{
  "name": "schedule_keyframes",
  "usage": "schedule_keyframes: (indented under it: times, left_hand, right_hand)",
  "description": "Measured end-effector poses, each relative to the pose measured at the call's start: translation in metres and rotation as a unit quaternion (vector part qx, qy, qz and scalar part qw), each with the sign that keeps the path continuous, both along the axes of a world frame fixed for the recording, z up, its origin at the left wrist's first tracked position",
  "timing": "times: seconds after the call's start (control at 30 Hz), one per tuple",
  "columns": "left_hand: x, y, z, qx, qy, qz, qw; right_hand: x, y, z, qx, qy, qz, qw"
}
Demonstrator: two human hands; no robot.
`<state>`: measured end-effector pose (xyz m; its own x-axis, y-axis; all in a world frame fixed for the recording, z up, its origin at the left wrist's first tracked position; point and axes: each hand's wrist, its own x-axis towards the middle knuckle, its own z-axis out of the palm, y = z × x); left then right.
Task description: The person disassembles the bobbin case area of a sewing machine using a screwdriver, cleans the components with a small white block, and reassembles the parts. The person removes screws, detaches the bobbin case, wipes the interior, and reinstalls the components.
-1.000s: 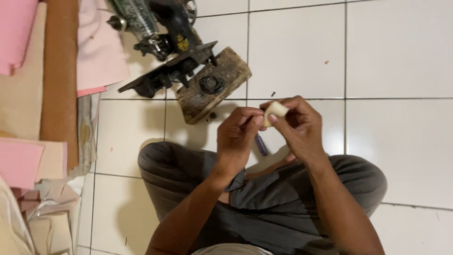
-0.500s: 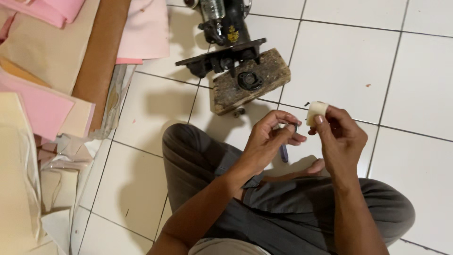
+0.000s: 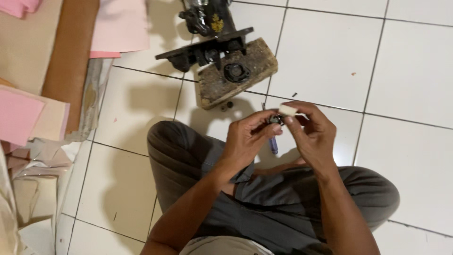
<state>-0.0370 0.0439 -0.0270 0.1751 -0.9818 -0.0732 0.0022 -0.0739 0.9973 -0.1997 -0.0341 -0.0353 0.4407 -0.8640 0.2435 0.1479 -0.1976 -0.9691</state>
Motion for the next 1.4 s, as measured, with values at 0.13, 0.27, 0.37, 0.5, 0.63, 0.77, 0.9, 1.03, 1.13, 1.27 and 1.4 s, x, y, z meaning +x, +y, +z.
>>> schedule_keyframes:
  times: [0.13,0.27,0.37,0.5,0.63,0.77,0.9,1.03,1.13,1.27,1.4]
  left_hand:
    - [0.0,-0.004,0.003,-0.027,-0.001,0.06,0.998]
    - [0.0,-0.008,0.001,-0.051,0.177,0.051,0.982]
    - [0.001,-0.007,0.001,-0.036,0.134,0.031,0.99]
    - [0.0,-0.009,0.001,-0.05,0.107,0.011,0.993]
    - [-0.004,-0.009,0.002,-0.066,0.03,0.03,0.997]
    - [-0.008,-0.003,0.002,-0.113,-0.177,0.011,0.978]
    - [-0.009,-0.002,-0.007,-0.181,-0.357,-0.017,0.916]
    - [-0.01,0.0,-0.018,-0.22,-0.382,-0.001,0.898]
    - [-0.009,0.0,-0.018,-0.178,-0.297,-0.003,0.938]
    - [-0.003,0.012,-0.002,-0.177,-0.255,0.013,0.951]
    - [-0.003,0.011,0.005,-0.206,-0.258,0.011,0.944]
  right_hand:
    - [-0.001,-0.001,-0.006,0.021,-0.031,0.017,0.999]
    - [-0.005,-0.004,-0.004,0.092,-0.098,-0.017,0.991]
    - [-0.012,-0.009,0.002,0.146,-0.128,-0.045,0.98]
    - [-0.018,-0.009,0.007,0.147,-0.099,-0.056,0.983]
    - [-0.019,-0.007,0.008,0.085,-0.073,-0.012,0.994]
    - [-0.019,-0.009,0.004,0.059,-0.049,0.012,0.997]
    - [-0.016,-0.006,-0.004,0.034,0.014,0.025,0.999]
    - [-0.015,-0.006,-0.008,0.073,-0.014,0.055,0.996]
    - [-0.016,-0.008,-0.003,0.123,0.005,0.024,0.992]
    - [-0.02,-0.01,0.009,0.17,-0.021,-0.004,0.985]
    - [-0.021,-0.005,0.015,0.106,-0.048,-0.003,0.993]
